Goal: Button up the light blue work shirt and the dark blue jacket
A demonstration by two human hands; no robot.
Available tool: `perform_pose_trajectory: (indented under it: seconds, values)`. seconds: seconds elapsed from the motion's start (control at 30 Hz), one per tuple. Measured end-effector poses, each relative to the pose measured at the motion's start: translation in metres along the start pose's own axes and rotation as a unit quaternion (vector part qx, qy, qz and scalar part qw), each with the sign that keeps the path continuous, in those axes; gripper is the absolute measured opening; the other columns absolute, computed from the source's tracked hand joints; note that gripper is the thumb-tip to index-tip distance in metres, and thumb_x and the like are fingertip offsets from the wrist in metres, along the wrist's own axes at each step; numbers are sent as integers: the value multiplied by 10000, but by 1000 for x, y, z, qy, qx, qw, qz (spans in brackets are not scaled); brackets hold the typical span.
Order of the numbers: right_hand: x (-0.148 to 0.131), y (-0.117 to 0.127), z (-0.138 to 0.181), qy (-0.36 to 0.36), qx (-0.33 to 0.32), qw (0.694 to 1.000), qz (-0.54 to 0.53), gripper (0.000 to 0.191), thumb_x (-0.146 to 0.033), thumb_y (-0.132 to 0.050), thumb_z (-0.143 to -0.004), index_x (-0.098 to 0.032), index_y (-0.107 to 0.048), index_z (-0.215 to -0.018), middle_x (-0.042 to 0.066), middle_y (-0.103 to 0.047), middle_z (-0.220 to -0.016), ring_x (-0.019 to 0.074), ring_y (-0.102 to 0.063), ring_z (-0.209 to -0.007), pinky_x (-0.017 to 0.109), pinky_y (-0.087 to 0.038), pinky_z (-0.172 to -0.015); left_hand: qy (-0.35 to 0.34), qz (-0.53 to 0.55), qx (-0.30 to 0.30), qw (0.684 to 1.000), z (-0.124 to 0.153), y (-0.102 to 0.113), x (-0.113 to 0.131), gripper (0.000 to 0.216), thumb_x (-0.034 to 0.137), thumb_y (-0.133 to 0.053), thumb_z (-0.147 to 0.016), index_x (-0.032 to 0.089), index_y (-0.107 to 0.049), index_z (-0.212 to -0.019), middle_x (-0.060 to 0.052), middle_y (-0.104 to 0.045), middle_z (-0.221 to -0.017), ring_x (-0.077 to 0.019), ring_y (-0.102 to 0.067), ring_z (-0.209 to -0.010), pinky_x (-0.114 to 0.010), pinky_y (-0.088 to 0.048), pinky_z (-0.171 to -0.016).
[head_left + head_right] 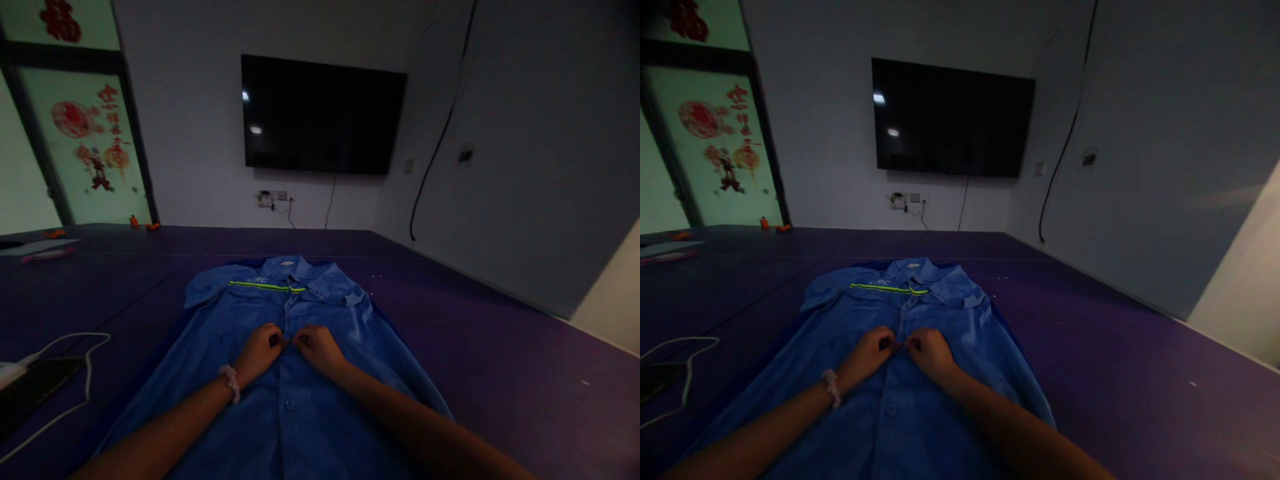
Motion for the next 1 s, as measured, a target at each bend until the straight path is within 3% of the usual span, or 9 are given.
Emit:
perform_pose_trajectory:
  seconds: [0.17, 0.47, 0.73, 1.0]
  values:
    - [-4, 3, 4, 19, -29, 999, 11, 160, -202, -548, -748, -207, -684, -832, 12, -659, -789, 127, -574, -711, 208, -414, -656, -22, 6, -18, 1000, 0, -2, 0, 120, 211, -501, -718, 148, -559, -634, -21, -564, -683, -128, -525, -670, -219, -388, -626]
    - [-6, -1, 1, 18, -32, 999, 34, 140, -248, -589, -718, -207, -670, -825, 1, -646, -766, 112, -564, -674, 195, -390, -594, -21, -23, -24, 999, -4, -5, 0, 131, 200, -494, -725, 150, -521, -607, -3, -519, -631, -115, -490, -627, -206, -358, -570]
    - [-9, 1, 2, 21, -40, 999, 26, 144, -281, -592, -731, -202, -666, -826, 8, -645, -788, 115, -563, -685, 199, -380, -593, 4, 52, -36, 998, -5, -8, -6, 147, 226, -461, -738, 141, -543, -650, 6, -531, -622, -110, -482, -603, -200, -363, -565]
    - [-9, 4, 5, -21, -42, 997, 69, 157, -330, -591, -735, -210, -650, -817, 6, -652, -809, 123, -578, -730, 198, -367, -587, 5, 91, -52, 994, -5, -9, -4, 196, 285, -462, -742, 140, -524, -625, 21, -481, -570, -100, -442, -572, -185, -339, -531]
Point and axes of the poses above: each hand's wrist, its own z-axis away from the middle knuckle, its own y-axis out of the back of the hand, x = y × z, the point moved 9 cm from there along -z, towards the middle knuckle
